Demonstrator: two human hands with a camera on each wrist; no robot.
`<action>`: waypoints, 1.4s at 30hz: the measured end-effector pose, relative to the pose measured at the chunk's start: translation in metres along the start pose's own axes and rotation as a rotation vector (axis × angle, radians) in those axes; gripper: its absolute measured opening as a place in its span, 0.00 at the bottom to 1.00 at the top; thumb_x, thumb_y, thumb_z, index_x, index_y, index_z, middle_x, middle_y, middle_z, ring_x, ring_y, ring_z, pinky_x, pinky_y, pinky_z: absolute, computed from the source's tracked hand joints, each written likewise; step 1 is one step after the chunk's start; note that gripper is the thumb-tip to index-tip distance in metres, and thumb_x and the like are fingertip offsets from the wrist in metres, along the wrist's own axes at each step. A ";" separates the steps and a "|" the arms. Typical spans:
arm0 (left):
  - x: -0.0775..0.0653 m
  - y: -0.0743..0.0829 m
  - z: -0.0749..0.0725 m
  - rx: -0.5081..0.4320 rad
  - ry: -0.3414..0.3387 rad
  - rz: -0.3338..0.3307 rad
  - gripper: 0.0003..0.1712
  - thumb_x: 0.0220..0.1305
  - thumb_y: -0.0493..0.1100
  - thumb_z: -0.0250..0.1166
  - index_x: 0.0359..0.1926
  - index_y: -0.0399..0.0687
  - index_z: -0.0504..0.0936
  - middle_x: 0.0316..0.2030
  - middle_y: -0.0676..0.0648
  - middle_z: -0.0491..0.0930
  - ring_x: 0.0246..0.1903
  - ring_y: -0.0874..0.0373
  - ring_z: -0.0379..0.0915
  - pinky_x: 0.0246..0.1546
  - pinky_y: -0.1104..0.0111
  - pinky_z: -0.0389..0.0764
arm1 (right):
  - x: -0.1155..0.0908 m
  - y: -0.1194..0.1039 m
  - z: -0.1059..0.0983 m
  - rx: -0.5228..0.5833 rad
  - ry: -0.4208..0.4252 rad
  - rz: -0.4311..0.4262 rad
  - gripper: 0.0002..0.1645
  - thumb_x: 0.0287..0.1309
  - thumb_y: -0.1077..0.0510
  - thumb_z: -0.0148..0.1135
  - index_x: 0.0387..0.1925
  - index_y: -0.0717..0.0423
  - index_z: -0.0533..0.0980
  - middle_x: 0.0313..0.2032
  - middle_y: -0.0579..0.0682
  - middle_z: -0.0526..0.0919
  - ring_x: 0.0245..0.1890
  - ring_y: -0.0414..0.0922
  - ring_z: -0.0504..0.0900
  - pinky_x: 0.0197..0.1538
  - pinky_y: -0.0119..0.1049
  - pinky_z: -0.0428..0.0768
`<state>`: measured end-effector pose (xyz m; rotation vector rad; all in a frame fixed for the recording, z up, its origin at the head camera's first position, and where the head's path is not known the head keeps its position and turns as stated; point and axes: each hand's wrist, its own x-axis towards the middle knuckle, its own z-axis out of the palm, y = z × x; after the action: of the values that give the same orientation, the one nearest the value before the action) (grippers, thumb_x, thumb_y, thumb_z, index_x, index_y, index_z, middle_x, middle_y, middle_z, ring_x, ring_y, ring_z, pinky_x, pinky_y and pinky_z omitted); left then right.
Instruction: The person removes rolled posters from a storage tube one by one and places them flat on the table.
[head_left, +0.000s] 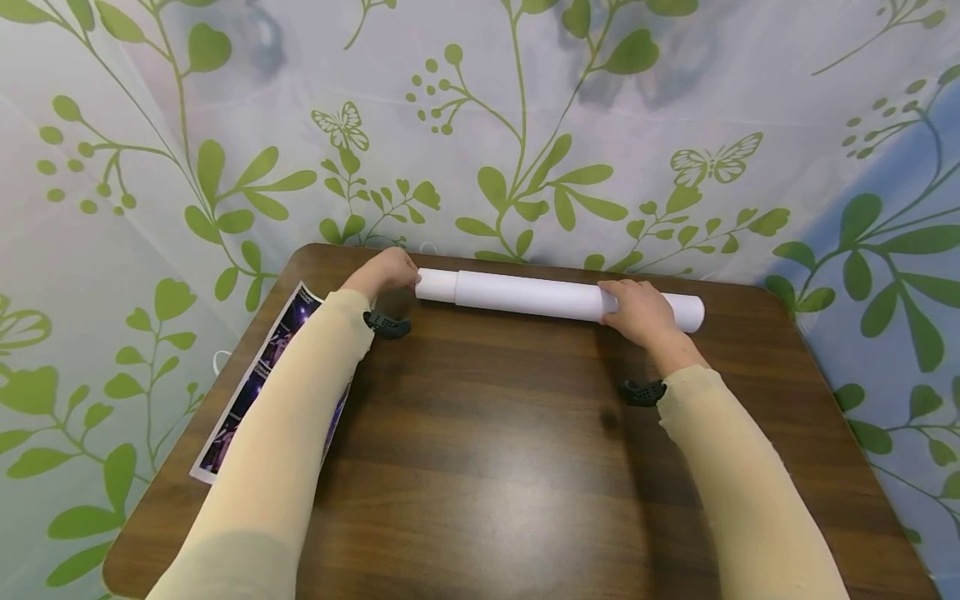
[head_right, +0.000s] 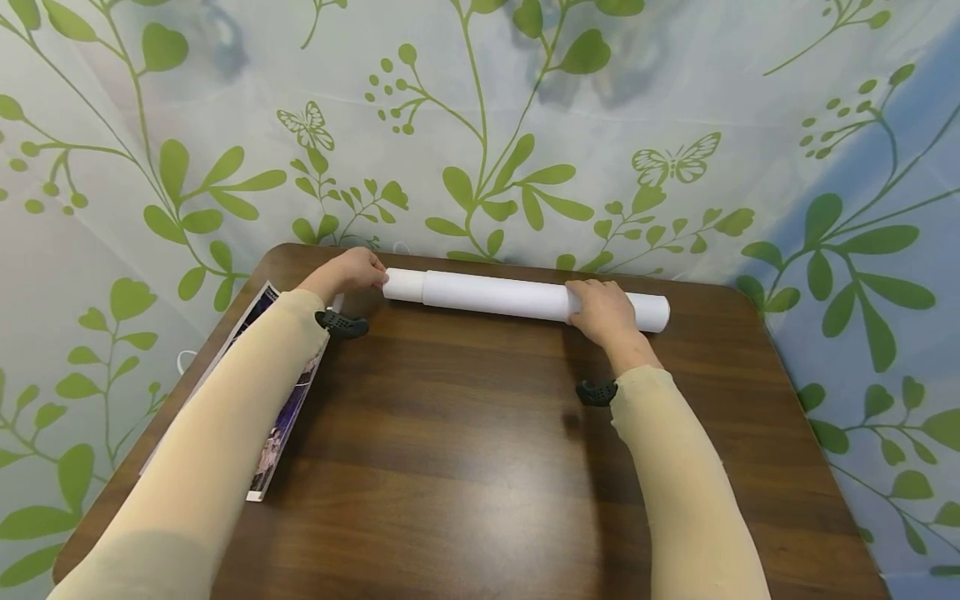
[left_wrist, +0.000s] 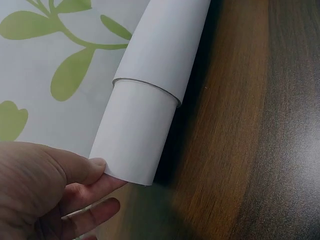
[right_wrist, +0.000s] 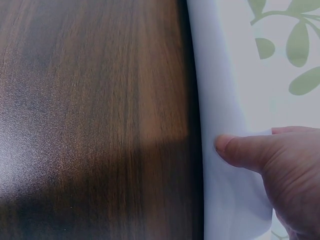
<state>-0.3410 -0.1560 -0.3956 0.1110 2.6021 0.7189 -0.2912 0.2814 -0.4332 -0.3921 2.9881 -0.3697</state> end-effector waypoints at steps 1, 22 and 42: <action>0.000 0.000 0.000 -0.009 -0.001 -0.002 0.18 0.76 0.39 0.57 0.57 0.30 0.83 0.60 0.35 0.79 0.63 0.42 0.70 0.65 0.50 0.69 | 0.000 0.001 0.000 0.000 0.001 0.001 0.40 0.62 0.56 0.71 0.73 0.58 0.67 0.68 0.66 0.70 0.66 0.69 0.65 0.66 0.64 0.64; 0.002 -0.023 -0.009 -0.183 0.005 -0.130 0.22 0.76 0.41 0.56 0.63 0.30 0.77 0.58 0.34 0.79 0.59 0.40 0.74 0.62 0.50 0.73 | 0.000 -0.001 -0.003 0.007 0.012 -0.005 0.40 0.62 0.57 0.71 0.73 0.59 0.67 0.68 0.66 0.70 0.66 0.69 0.65 0.66 0.64 0.64; -0.001 -0.046 -0.015 -0.234 0.043 -0.146 0.19 0.74 0.42 0.57 0.54 0.29 0.80 0.44 0.38 0.81 0.41 0.49 0.73 0.56 0.50 0.76 | 0.001 0.001 0.001 0.011 0.014 -0.012 0.41 0.61 0.57 0.71 0.73 0.58 0.68 0.68 0.65 0.71 0.67 0.68 0.65 0.66 0.63 0.64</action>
<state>-0.3445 -0.2033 -0.4067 -0.1648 2.5123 0.9725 -0.2922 0.2823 -0.4342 -0.4082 2.9973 -0.3916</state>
